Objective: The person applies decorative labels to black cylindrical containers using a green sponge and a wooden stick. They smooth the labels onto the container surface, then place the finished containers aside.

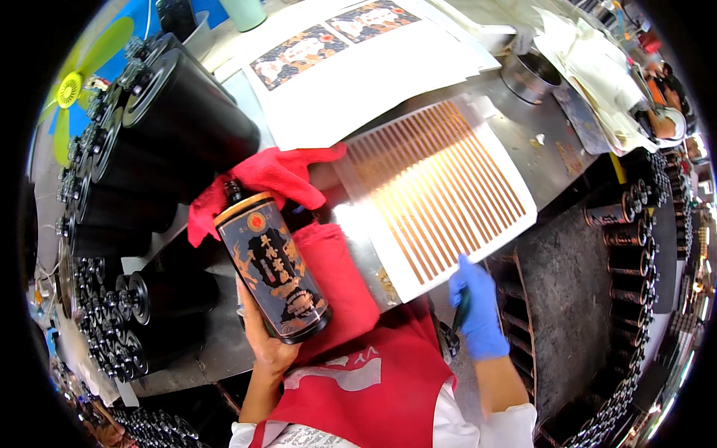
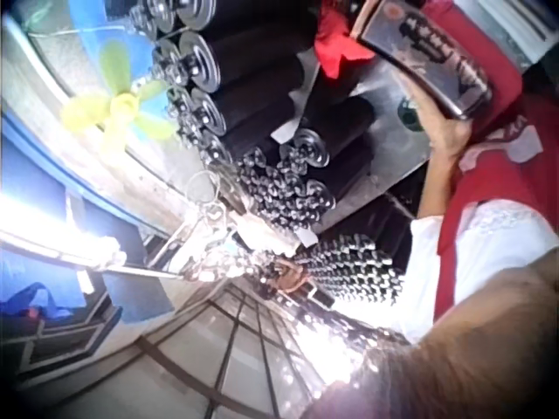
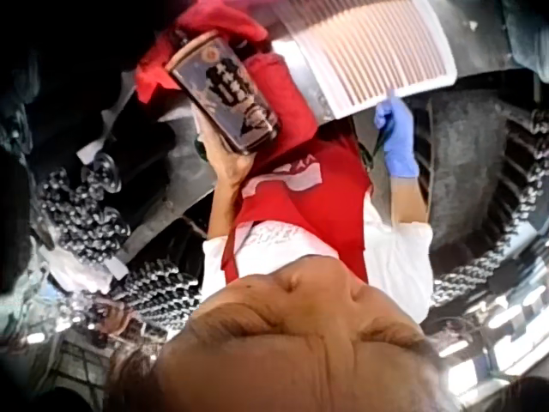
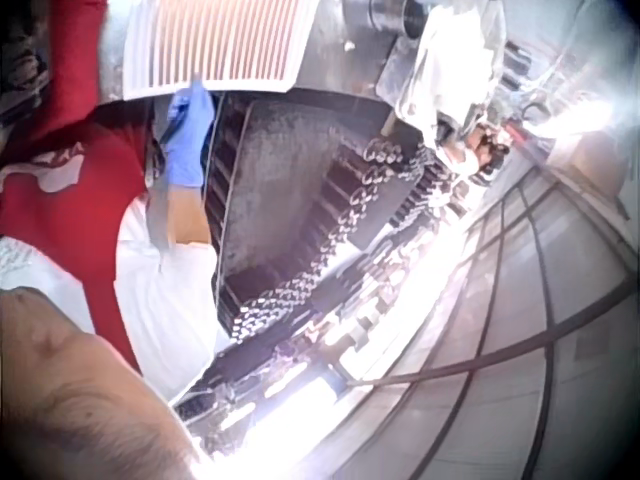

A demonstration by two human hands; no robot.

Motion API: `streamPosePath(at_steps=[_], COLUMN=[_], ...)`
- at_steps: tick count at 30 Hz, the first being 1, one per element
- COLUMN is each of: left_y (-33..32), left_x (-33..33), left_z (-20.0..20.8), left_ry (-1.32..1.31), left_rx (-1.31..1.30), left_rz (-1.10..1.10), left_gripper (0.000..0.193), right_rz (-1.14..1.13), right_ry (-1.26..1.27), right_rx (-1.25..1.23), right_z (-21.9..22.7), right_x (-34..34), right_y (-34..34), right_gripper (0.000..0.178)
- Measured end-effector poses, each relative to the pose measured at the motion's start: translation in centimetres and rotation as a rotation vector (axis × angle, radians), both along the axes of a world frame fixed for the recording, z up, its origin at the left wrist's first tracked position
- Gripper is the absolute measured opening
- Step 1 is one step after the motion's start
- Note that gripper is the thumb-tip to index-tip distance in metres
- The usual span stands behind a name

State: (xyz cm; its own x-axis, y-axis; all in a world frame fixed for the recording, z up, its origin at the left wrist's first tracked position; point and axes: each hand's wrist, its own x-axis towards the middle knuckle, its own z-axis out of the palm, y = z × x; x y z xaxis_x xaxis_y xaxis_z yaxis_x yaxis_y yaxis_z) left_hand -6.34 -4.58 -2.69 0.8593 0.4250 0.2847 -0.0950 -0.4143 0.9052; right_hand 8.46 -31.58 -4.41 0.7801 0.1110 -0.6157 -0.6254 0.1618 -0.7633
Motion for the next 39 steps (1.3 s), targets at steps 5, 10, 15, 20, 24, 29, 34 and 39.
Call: streamPosePath(at_steps=[5, 10, 15, 20, 24, 29, 34, 39], left_y=[-0.8, -0.7, -0.5, -0.3, 0.0, 0.4, -0.1, -3.1], left_x=[0.3, 0.8, 0.3, -0.6, -0.9, -1.6, -1.5, 4.2], left_z=[1.0, 1.1, 2.7, 1.6, 0.8, 2.7, 6.8, 10.0], left_ry=[0.034, -0.028, 0.014, 0.098, 0.150, 0.170, -0.065, -0.054], left_rx=[0.305, 0.316, 0.246, 0.163, 0.128, 0.160, 0.227, -0.342], left_rz=[0.045, 0.065, 0.007, 0.042, 0.047, 0.045, -0.086, -0.660], left_gripper=[0.109, 0.109, 0.107, 0.103, 0.098, 0.101, 0.072, 0.032], right_rz=[-0.111, -0.235, -0.045, 0.183, 0.354, 0.498, 0.743, 1.243], right_ry=[0.101, -0.181, 0.034, 0.192, -0.225, -0.389, -0.359, -0.673], right_rx=[-0.219, -0.178, -0.107, -0.045, -0.264, -0.108, -0.181, -0.095], right_z=[-2.9, -5.2, -1.2, 4.7, 7.4, 11.0, 14.3, 20.4], right_x=[-3.8, -4.1, -6.2, -6.2, -5.2, -2.9, -1.4, -1.0], right_y=[2.2, 4.5, 1.0, 0.6, 1.1, 3.3, 6.7, 7.9], right_gripper=[0.029, 0.036, 0.056, 0.019, 0.019, 0.022, 0.005, 0.012])
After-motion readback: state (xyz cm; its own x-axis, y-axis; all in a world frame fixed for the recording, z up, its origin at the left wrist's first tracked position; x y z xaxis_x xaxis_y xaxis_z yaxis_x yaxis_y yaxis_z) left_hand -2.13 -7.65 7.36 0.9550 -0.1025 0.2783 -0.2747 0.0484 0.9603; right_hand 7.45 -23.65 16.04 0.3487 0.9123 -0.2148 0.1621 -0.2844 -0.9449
